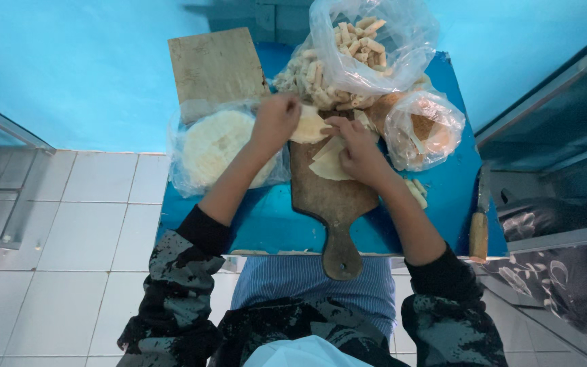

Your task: The person takes thin square wrappers from a stack, places filling onto them using a spoon from a plastic bag, and folds the wrappers over the filling by hand on a wooden board, setting the folded pieces aside as they work.

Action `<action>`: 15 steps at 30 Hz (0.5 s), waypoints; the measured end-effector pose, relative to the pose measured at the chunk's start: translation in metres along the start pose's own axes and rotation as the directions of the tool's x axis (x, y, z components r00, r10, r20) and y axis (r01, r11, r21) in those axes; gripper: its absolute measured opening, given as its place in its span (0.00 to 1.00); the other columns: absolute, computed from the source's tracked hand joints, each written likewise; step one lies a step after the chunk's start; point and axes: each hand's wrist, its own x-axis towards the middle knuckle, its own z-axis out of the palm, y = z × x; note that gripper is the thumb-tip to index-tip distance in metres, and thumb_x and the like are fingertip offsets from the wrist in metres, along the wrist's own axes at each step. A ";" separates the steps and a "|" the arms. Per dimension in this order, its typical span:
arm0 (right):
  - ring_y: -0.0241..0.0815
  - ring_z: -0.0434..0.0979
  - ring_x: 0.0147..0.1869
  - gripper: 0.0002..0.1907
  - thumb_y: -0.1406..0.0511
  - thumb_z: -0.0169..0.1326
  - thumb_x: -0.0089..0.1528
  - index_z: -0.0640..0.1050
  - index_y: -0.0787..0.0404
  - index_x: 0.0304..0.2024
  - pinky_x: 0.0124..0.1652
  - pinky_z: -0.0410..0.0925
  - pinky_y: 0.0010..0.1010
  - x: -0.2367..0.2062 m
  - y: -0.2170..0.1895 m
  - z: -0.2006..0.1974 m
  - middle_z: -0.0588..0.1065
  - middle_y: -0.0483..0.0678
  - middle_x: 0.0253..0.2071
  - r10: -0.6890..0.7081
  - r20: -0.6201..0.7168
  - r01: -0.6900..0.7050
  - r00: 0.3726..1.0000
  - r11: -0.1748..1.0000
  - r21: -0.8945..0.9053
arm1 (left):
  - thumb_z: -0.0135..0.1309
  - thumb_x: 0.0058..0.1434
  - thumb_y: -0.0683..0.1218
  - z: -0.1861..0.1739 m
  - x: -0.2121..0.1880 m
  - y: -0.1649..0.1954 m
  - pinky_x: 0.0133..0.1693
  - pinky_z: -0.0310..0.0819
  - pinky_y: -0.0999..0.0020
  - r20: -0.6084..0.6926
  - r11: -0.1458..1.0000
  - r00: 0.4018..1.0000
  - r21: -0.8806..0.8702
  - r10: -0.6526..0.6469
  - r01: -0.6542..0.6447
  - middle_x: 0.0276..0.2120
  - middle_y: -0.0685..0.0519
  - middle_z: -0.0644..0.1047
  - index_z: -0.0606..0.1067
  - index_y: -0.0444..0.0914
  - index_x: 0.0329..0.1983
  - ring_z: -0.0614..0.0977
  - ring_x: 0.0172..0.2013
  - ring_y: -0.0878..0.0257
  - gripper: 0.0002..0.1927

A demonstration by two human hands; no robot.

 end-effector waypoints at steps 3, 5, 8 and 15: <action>0.57 0.70 0.58 0.37 0.79 0.48 0.51 0.65 0.60 0.65 0.56 0.65 0.45 -0.001 0.002 0.001 0.78 0.47 0.59 -0.006 0.002 0.006 1.000 1.000 -0.004 | 0.55 0.68 0.43 -0.007 0.005 -0.005 0.32 0.72 0.57 -0.095 0.996 0.992 -0.050 -0.082 0.078 0.26 0.40 0.77 0.76 0.32 0.35 0.81 0.29 0.47 0.09; 0.59 0.70 0.58 0.37 0.78 0.48 0.51 0.64 0.61 0.65 0.57 0.64 0.47 -0.001 0.002 0.001 0.78 0.47 0.59 -0.014 0.008 0.014 1.000 1.000 0.006 | 0.53 0.69 0.43 -0.010 0.009 -0.008 0.33 0.74 0.64 -0.109 0.965 0.986 -0.246 -0.124 0.094 0.28 0.46 0.78 0.75 0.33 0.38 0.81 0.30 0.57 0.08; 0.54 0.73 0.62 0.36 0.80 0.48 0.53 0.67 0.58 0.65 0.61 0.67 0.43 0.000 0.001 0.001 0.79 0.47 0.58 0.069 -0.018 -0.068 0.997 0.997 0.026 | 0.53 0.71 0.43 -0.015 0.014 -0.012 0.37 0.75 0.71 -0.003 0.868 0.993 -0.486 -0.121 0.104 0.33 0.53 0.79 0.75 0.34 0.43 0.80 0.34 0.68 0.06; 0.37 0.74 0.65 0.34 0.78 0.57 0.61 0.63 0.55 0.67 0.61 0.70 0.33 -0.006 -0.001 -0.021 0.73 0.48 0.60 0.171 0.066 -0.154 0.983 0.575 0.803 | 0.59 0.67 0.43 -0.010 -0.001 0.026 0.45 0.77 0.73 0.591 0.683 0.790 -0.646 0.164 0.341 0.40 0.56 0.81 0.78 0.35 0.46 0.81 0.42 0.71 0.09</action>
